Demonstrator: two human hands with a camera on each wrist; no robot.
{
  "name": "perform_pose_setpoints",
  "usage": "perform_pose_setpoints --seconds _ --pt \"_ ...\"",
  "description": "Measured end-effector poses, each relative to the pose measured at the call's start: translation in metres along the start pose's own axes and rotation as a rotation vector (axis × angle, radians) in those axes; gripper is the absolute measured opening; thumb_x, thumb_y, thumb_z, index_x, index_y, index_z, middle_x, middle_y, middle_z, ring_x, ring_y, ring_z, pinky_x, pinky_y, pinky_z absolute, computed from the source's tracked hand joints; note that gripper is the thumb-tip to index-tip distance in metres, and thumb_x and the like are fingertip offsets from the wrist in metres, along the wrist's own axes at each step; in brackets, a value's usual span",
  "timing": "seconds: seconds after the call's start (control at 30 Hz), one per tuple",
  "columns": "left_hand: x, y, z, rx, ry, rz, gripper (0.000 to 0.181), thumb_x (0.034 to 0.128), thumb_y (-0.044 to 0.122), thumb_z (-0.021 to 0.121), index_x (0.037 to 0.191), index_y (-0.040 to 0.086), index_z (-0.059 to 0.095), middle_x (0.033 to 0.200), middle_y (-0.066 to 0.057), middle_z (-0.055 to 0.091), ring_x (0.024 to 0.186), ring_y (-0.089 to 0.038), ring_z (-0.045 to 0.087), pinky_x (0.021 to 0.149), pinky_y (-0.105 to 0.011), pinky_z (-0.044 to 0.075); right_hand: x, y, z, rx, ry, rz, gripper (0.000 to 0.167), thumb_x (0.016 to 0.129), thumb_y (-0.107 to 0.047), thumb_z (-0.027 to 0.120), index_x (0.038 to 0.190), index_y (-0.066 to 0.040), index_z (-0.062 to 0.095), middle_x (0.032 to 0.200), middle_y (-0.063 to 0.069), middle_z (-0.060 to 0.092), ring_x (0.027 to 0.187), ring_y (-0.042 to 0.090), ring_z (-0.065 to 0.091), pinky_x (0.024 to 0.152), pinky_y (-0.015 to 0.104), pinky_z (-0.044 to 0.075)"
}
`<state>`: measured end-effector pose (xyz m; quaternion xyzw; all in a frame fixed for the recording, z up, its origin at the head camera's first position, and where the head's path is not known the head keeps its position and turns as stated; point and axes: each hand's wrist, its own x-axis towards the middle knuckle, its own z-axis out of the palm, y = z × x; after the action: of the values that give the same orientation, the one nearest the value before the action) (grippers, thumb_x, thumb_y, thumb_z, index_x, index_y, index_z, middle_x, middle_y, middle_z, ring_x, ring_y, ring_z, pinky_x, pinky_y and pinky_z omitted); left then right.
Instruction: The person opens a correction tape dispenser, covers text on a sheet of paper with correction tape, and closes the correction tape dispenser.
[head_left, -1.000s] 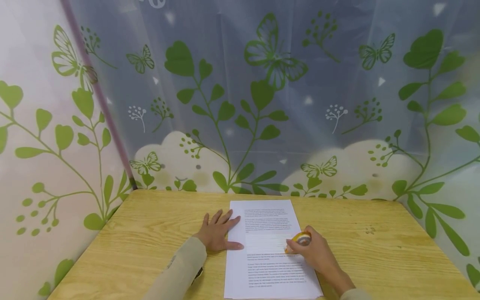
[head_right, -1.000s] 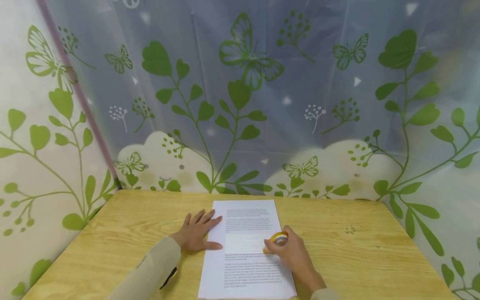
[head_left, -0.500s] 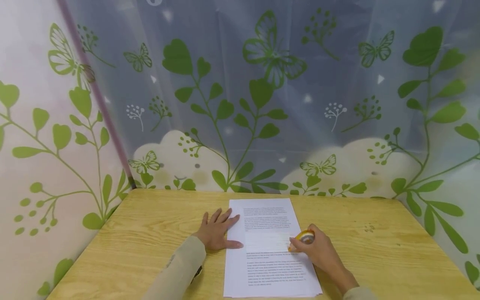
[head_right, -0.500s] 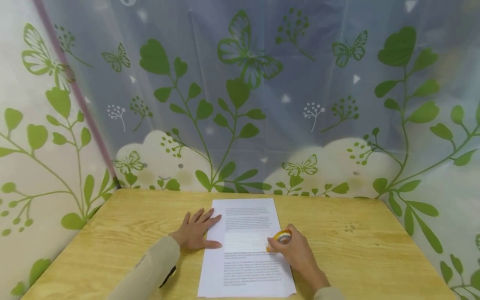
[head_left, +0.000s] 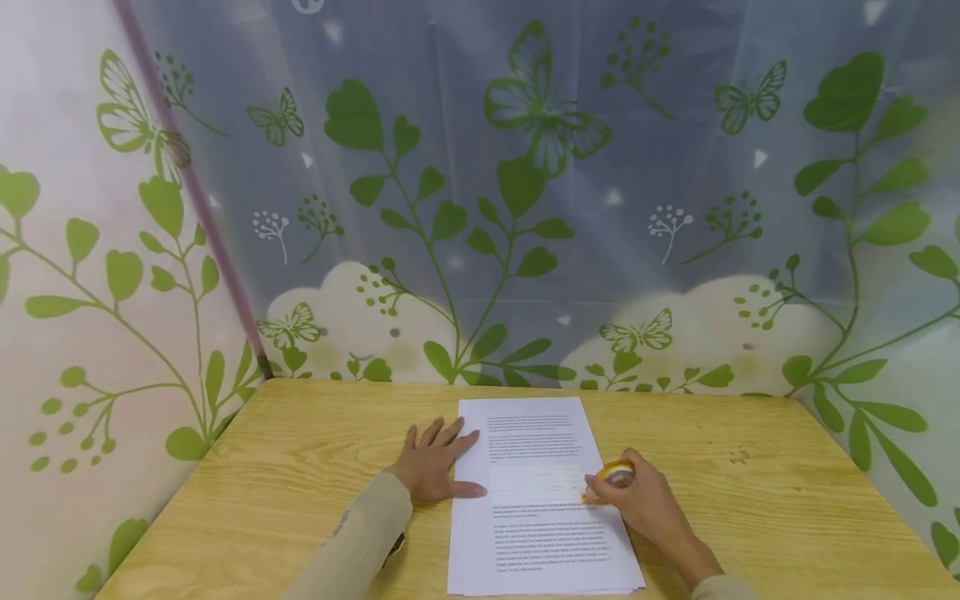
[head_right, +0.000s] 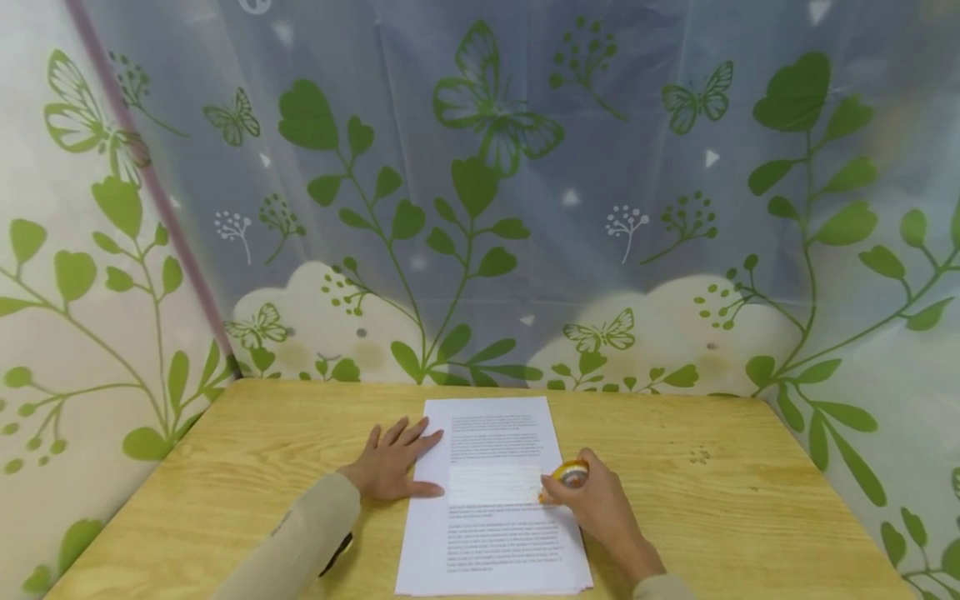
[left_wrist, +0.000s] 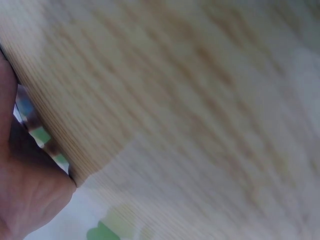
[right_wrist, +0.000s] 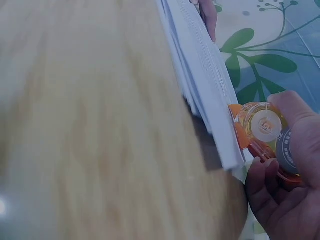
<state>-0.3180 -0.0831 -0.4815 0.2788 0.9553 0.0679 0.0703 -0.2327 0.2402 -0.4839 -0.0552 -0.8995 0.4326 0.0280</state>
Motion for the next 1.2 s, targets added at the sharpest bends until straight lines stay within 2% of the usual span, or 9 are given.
perform_pose_setpoints --seconds 0.53,0.63,0.73,0.83,1.0,1.2 --pt "-0.001 0.003 -0.005 -0.021 0.007 0.009 0.092 0.0783 0.077 0.049 0.152 0.026 0.029 0.158 -0.007 0.018 0.142 -0.037 0.011 0.106 -0.065 0.006 0.000 0.006 -0.007 0.024 0.009 -0.008 0.050 0.081 -0.043 0.074 0.088 -0.005 0.043 0.072 0.004 0.058 0.057 0.014 0.050 0.049 0.024 0.041" --pt "-0.001 0.003 -0.005 -0.023 0.003 0.007 0.092 0.0782 0.077 0.049 0.152 0.026 0.028 0.158 -0.007 0.018 0.142 -0.037 0.011 0.106 -0.065 0.006 0.000 0.010 -0.007 0.073 -0.001 0.022 0.052 0.082 -0.045 0.073 0.095 -0.002 0.046 0.070 0.005 0.060 0.055 0.015 0.053 0.047 0.024 0.043" --pt "-0.002 0.003 -0.006 -0.032 -0.003 0.006 0.092 0.0783 0.077 0.049 0.152 0.026 0.028 0.158 -0.007 0.017 0.142 -0.038 0.010 0.106 -0.065 0.006 0.001 0.012 -0.007 0.166 0.018 0.073 0.058 0.082 -0.049 0.071 0.106 0.000 0.049 0.072 0.005 0.062 0.056 0.016 0.056 0.049 0.026 0.046" --pt "-0.003 0.002 -0.005 -0.035 -0.001 0.004 0.092 0.0781 0.077 0.049 0.152 0.026 0.028 0.158 -0.007 0.017 0.142 -0.038 0.010 0.106 -0.065 0.005 0.001 0.010 -0.005 0.226 0.040 0.095 0.062 0.080 -0.053 0.071 0.105 -0.002 0.049 0.069 0.007 0.060 0.054 0.015 0.053 0.048 0.026 0.045" --pt "-0.001 -0.001 -0.002 -0.032 0.002 0.014 0.093 0.0776 0.079 0.048 0.152 0.026 0.028 0.158 -0.006 0.016 0.142 -0.038 0.009 0.106 -0.066 0.005 -0.002 0.002 0.000 0.133 0.024 0.059 0.061 0.075 -0.055 0.075 0.093 -0.005 0.046 0.067 0.004 0.060 0.052 0.013 0.045 0.044 0.025 0.035" --pt "-0.001 0.000 -0.002 -0.032 -0.001 0.017 0.093 0.0775 0.079 0.047 0.152 0.027 0.027 0.158 -0.006 0.016 0.142 -0.038 0.009 0.106 -0.066 0.005 -0.006 -0.002 0.004 0.076 0.035 0.047 0.059 0.076 -0.053 0.075 0.091 -0.004 0.047 0.072 0.002 0.062 0.057 0.014 0.049 0.047 0.026 0.035"
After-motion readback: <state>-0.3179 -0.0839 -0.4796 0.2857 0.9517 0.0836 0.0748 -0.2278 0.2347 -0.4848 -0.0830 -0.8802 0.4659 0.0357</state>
